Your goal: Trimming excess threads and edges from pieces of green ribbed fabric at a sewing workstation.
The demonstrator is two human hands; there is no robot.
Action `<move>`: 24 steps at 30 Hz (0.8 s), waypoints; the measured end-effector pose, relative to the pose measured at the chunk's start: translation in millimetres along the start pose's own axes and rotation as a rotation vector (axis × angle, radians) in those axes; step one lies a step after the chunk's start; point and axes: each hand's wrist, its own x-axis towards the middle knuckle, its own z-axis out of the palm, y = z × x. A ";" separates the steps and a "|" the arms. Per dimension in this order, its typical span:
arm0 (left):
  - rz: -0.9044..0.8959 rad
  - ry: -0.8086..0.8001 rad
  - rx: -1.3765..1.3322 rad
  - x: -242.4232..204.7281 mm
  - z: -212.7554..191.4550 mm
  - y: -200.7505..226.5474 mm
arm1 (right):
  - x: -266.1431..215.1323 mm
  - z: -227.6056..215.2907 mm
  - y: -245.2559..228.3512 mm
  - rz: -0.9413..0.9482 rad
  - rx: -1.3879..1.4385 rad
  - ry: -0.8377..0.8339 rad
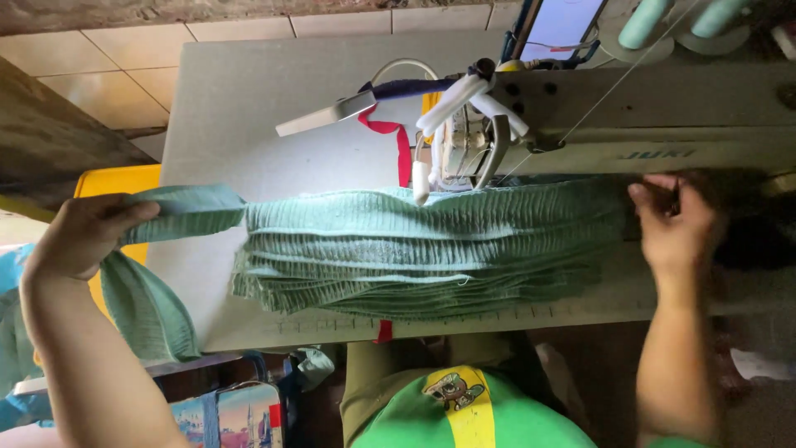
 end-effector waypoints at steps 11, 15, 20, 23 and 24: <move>0.060 -0.018 0.116 -23.6 12.4 33.8 | -43.5 39.2 -142.2 -0.859 0.127 -0.398; 0.050 -0.009 0.096 -30.9 11.7 39.0 | -40.6 39.9 -136.7 -0.826 0.198 -0.396; 0.002 0.010 0.102 -35.5 12.8 48.9 | -43.1 32.1 -132.2 -0.657 0.437 -0.405; 0.051 0.018 0.079 -34.5 13.3 45.4 | -47.3 26.8 -131.8 -0.630 0.508 -0.370; 0.067 0.011 0.080 -35.8 12.6 45.1 | -49.4 24.3 -132.6 -0.633 0.548 -0.387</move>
